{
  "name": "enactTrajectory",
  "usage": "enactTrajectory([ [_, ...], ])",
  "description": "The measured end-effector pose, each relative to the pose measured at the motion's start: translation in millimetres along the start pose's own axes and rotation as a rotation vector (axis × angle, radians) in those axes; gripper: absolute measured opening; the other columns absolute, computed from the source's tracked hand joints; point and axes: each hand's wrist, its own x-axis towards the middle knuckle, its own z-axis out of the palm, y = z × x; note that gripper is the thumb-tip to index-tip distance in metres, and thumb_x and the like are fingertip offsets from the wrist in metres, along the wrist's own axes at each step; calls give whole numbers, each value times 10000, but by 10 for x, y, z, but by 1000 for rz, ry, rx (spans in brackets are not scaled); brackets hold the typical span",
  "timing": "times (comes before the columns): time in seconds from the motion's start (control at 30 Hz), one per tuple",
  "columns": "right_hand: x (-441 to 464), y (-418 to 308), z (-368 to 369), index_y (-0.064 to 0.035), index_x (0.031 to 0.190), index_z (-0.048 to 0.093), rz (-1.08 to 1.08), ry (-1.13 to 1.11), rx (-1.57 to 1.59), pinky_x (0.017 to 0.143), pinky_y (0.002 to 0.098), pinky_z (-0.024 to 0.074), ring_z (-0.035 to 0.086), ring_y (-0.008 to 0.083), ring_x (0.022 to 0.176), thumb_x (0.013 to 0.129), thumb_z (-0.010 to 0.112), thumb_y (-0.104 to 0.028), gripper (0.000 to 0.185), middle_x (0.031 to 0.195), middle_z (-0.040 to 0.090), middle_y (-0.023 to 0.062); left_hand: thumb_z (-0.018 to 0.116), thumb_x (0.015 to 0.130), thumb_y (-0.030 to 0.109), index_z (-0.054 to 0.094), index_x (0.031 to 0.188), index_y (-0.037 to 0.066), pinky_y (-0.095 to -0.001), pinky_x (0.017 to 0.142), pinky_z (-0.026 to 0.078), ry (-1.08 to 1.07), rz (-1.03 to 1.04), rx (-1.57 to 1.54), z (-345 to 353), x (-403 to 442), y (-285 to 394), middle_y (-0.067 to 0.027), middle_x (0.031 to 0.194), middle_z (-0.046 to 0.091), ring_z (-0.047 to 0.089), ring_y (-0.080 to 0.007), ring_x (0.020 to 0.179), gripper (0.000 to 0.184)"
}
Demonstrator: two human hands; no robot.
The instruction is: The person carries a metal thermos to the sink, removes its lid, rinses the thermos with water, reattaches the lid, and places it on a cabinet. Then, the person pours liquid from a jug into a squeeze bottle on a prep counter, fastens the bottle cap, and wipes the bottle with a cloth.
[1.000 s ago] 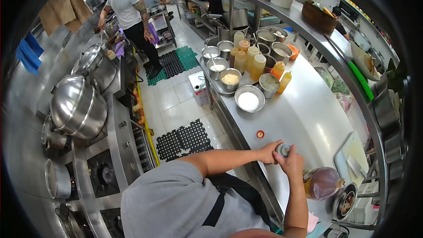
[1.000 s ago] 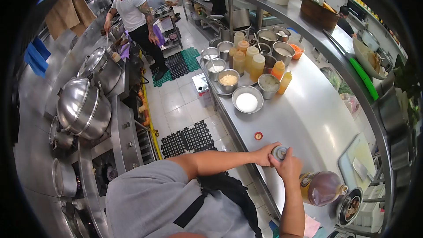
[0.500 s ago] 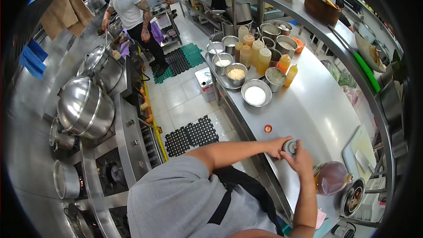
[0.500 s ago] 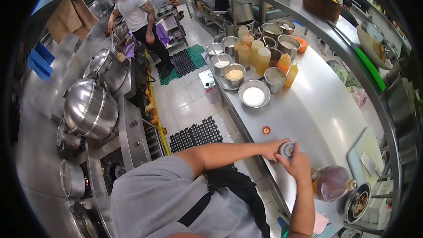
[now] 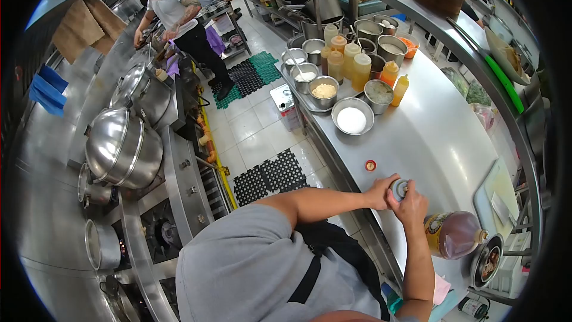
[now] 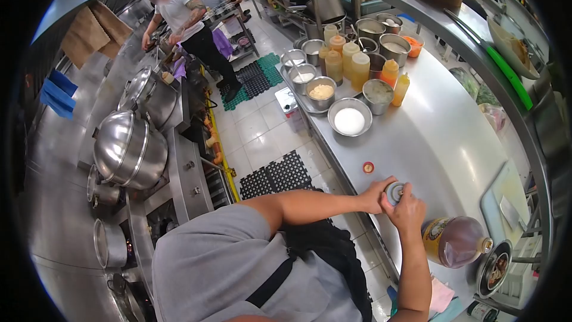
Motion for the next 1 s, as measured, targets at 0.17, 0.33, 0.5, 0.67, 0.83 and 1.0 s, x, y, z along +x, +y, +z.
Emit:
enactTrajectory([
  [0.17, -46, -46, 5, -32, 936, 489, 108, -10, -28, 471, 435, 478, 621, 357, 532, 751, 720, -525, 576, 602, 608, 161, 826, 579, 184, 454, 1111, 101, -458, 792, 489, 138, 45, 112, 30, -63, 91, -144, 952, 651, 629, -393, 928, 654],
  [0.33, 55, 247, -265, -16, 972, 518, -86, -187, 193, 578, 470, 490, 639, 396, 647, 696, 726, -613, 690, 675, 640, 167, 854, 563, 224, 459, 1150, 75, -459, 883, 471, -133, 27, 47, -74, -6, -189, -158, 1027, 650, 625, -353, 1029, 723],
  [0.5, 227, 127, -234, -55, 978, 544, -98, -261, 151, 629, 462, 496, 639, 371, 652, 687, 721, -598, 641, 677, 648, 144, 861, 576, 215, 472, 1152, 52, -399, 834, 512, -27, 62, -51, -149, 30, 116, -170, 1040, 648, 648, -309, 981, 715],
  [0.67, 145, 263, 30, -46, 975, 525, -59, -223, 38, 486, 453, 488, 635, 360, 550, 739, 663, -626, 641, 622, 634, 150, 794, 639, 201, 485, 1112, 2, -410, 830, 500, 266, 68, -6, 217, -44, -284, -201, 994, 630, 626, -365, 946, 599],
  [0.83, 93, -24, 95, -44, 996, 537, 208, -113, -83, 489, 460, 505, 658, 337, 555, 755, 624, -666, 673, 628, 650, 131, 717, 707, 169, 484, 1134, 1, -410, 811, 493, 229, 145, 154, 72, 6, 60, -172, 1006, 616, 622, -328, 917, 514],
  [1.0, -239, -207, -198, -9, 1191, 507, 332, -110, 20, 617, 429, 522, 660, 345, 632, 858, 597, -551, 643, 717, 666, 165, 818, 690, 122, 475, 1152, 38, -335, 878, 501, -242, 27, -151, -266, 118, -42, -82, 1052, 626, 615, -170, 995, 582],
])
